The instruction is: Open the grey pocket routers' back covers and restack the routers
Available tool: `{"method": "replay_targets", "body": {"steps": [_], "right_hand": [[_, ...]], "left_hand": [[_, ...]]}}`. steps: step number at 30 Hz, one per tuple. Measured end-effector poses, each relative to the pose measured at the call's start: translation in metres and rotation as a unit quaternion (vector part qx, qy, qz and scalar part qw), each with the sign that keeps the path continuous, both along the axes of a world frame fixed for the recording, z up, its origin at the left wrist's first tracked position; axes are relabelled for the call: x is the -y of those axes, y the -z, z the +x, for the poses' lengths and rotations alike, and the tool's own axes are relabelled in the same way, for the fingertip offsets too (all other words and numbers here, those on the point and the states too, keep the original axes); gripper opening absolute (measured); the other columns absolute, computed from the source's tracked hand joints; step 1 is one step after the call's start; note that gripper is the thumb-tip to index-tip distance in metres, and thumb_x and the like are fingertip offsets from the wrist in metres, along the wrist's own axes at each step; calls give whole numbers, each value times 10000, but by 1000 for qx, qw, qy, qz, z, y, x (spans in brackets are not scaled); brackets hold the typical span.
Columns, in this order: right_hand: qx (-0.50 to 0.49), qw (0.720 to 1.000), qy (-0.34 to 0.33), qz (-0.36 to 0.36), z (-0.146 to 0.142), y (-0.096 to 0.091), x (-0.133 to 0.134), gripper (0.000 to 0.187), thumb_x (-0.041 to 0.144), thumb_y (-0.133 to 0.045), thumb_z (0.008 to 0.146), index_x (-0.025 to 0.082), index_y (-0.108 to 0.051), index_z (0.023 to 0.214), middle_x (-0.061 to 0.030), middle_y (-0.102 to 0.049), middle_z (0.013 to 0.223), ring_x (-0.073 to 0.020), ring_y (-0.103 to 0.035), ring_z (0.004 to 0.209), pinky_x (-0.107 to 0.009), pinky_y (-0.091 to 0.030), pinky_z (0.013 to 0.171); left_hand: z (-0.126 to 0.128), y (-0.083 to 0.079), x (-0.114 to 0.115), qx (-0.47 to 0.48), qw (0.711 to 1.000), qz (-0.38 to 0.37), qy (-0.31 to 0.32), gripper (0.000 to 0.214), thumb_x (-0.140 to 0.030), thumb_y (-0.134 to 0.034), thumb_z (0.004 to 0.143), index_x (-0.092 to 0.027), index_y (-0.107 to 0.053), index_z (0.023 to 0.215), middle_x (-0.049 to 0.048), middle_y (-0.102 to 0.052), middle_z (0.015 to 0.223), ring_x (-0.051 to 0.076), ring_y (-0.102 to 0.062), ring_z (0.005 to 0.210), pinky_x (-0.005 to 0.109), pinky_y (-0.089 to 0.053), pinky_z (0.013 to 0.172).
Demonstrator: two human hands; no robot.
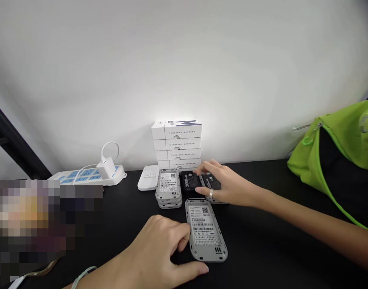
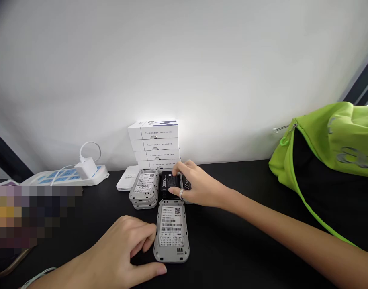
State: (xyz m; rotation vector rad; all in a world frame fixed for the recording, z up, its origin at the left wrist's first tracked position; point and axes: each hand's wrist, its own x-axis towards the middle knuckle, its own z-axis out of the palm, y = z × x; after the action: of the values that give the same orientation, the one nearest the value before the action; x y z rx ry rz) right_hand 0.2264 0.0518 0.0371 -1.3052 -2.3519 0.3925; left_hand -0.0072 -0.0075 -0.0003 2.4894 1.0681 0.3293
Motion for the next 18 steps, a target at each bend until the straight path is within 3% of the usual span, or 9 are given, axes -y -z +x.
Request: {"method": "replay_targets", "body": {"steps": [3, 6, 11, 18], "right_hand": [[23, 998, -19, -48, -3, -1, -13, 432, 485, -629, 820, 262, -460, 1149, -83, -470, 1182, -244, -553, 1017, -446, -461, 926], [25, 999, -25, -38, -6, 2, -15, 486, 456, -664, 792, 260, -435, 1173, -97, -446, 1262, -269, -496, 1142, -461, -425, 993], [33, 999, -16, -34, -10, 5, -14, 504, 490, -670, 769, 260, -445, 1158, -105, -527, 1258, -337, -485, 1118, -528, -455, 896], [-64, 998, -21, -14, -5, 5, -12, 661, 414, -781, 677, 252, -411, 1200, -98, -591, 1216, -300, -536, 1146, -506, -429, 970]], "left_hand": [[1, 0, -2, 1, 1000, 3, 1, 459, -484, -722, 751, -188, -388, 641, -78, -401, 537, 88, -336, 474, 251, -232, 516], [1, -1, -2, 2, 1000, 2, 2, 448, -481, -710, 767, -187, -395, 643, -76, -406, 542, 89, -340, 479, 253, -230, 516], [1, -1, -1, 3, 1000, 2, 5, 440, -461, -712, 769, -188, -389, 644, -78, -398, 540, 88, -331, 476, 254, -223, 512], [1, -1, -1, 11, 1000, 8, 8, 447, -464, -711, 771, -190, -384, 634, -75, -388, 530, 91, -329, 470, 250, -215, 502]]}}
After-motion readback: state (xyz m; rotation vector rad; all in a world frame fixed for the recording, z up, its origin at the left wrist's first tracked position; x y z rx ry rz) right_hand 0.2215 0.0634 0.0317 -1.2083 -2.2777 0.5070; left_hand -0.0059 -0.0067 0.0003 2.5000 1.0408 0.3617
